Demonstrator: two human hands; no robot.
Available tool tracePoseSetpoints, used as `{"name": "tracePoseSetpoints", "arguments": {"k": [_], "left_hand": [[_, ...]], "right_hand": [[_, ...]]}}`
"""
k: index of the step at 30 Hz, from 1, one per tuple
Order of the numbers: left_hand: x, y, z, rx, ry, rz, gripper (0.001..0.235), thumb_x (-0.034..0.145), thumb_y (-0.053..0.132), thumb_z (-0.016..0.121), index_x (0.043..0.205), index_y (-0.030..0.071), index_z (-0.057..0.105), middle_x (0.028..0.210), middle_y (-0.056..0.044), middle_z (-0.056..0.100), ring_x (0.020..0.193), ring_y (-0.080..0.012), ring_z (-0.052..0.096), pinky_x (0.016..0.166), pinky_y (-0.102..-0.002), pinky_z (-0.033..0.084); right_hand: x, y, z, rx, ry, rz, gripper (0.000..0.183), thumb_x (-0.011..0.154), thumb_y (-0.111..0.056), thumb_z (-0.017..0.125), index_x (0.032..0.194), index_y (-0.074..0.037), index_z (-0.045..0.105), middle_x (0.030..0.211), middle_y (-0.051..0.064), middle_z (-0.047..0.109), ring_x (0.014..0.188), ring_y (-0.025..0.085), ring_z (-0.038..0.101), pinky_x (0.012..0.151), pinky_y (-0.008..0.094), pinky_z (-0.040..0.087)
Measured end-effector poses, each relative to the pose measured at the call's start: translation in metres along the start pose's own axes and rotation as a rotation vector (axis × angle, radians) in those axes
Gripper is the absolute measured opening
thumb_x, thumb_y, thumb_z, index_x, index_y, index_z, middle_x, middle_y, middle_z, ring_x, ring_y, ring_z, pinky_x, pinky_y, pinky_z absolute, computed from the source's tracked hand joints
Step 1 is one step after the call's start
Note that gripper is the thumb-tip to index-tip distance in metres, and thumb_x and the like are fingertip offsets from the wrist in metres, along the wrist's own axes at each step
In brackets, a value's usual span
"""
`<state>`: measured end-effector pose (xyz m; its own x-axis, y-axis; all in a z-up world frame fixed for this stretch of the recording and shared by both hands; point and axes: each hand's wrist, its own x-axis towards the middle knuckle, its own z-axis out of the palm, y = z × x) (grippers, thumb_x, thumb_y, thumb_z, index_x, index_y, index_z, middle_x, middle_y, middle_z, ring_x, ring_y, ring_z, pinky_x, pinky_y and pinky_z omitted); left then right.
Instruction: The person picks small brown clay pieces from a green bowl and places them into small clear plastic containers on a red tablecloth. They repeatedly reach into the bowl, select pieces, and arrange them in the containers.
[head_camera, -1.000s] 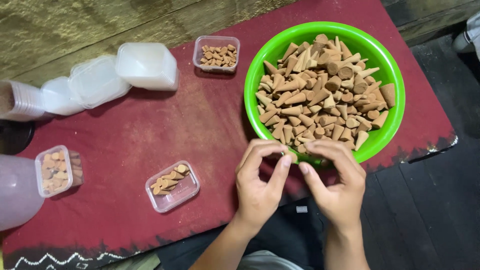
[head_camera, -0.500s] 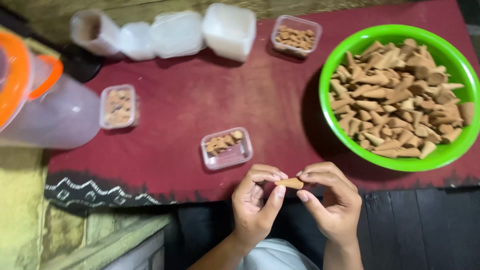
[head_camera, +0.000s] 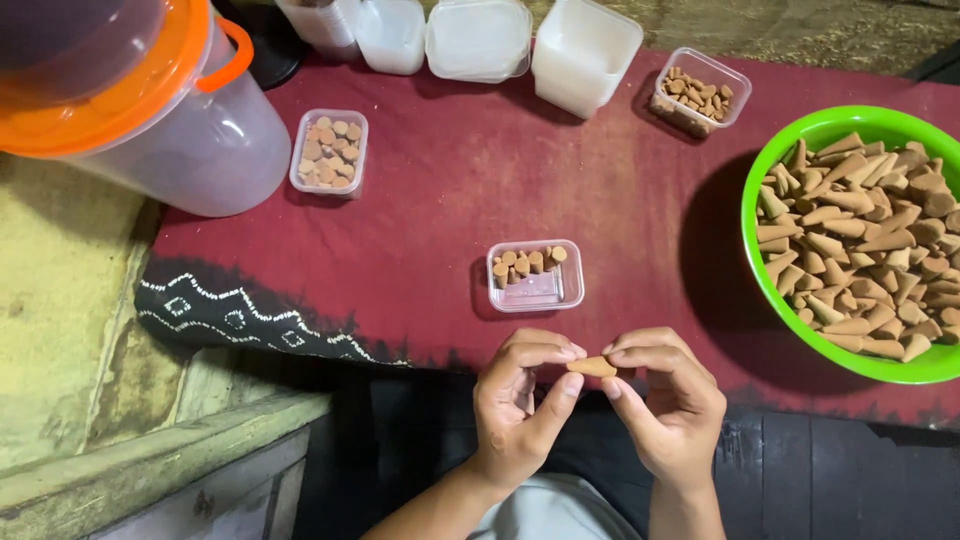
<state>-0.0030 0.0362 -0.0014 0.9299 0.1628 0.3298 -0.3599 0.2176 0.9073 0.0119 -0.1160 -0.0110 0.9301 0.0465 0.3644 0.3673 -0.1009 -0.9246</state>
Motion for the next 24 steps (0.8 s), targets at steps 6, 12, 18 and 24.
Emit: {"name": "tracePoseSetpoints", "arguments": {"k": [6,12,18,24], "left_hand": [[-0.001,-0.002,-0.003,0.020,0.012,0.018,0.011,0.100,0.011,0.063,0.107,0.003,0.062,0.102,-0.016,0.066,0.099,-0.0253,0.065,0.090,-0.034,0.055],[0.000,-0.003,0.000,0.037,0.012,0.008,0.015,0.099,0.010,0.064,0.113,0.004,0.063,0.105,-0.015,0.066,0.099,-0.0229,0.066,0.091,-0.031,0.056],[0.002,-0.005,0.002,0.146,-0.054,0.004,0.016,0.100,0.012,0.062,0.111,0.004,0.069,0.104,-0.015,0.068,0.096,-0.0228,0.069,0.082,-0.030,0.060],[0.001,-0.009,0.005,0.153,-0.055,0.009,0.014,0.100,0.012,0.062,0.111,0.005,0.068,0.103,-0.014,0.067,0.094,-0.0226,0.068,0.080,-0.030,0.058]], "right_hand": [[0.004,0.000,0.000,-0.015,-0.086,-0.009,0.013,0.087,-0.009,0.073,0.096,-0.002,0.068,0.094,0.015,0.067,0.085,0.020,0.066,0.068,0.024,0.056],[0.007,-0.003,0.001,-0.048,-0.117,-0.026,0.015,0.086,-0.009,0.075,0.098,-0.002,0.068,0.091,0.013,0.066,0.078,0.018,0.064,0.065,0.023,0.054],[0.004,-0.001,-0.004,-0.081,-0.071,0.015,0.015,0.088,-0.011,0.073,0.099,-0.002,0.070,0.095,0.012,0.073,0.087,0.021,0.071,0.078,0.028,0.059],[0.002,0.000,-0.007,-0.076,-0.063,0.036,0.013,0.089,-0.011,0.073,0.098,-0.002,0.070,0.094,0.011,0.074,0.087,0.021,0.072,0.078,0.028,0.060]]}}
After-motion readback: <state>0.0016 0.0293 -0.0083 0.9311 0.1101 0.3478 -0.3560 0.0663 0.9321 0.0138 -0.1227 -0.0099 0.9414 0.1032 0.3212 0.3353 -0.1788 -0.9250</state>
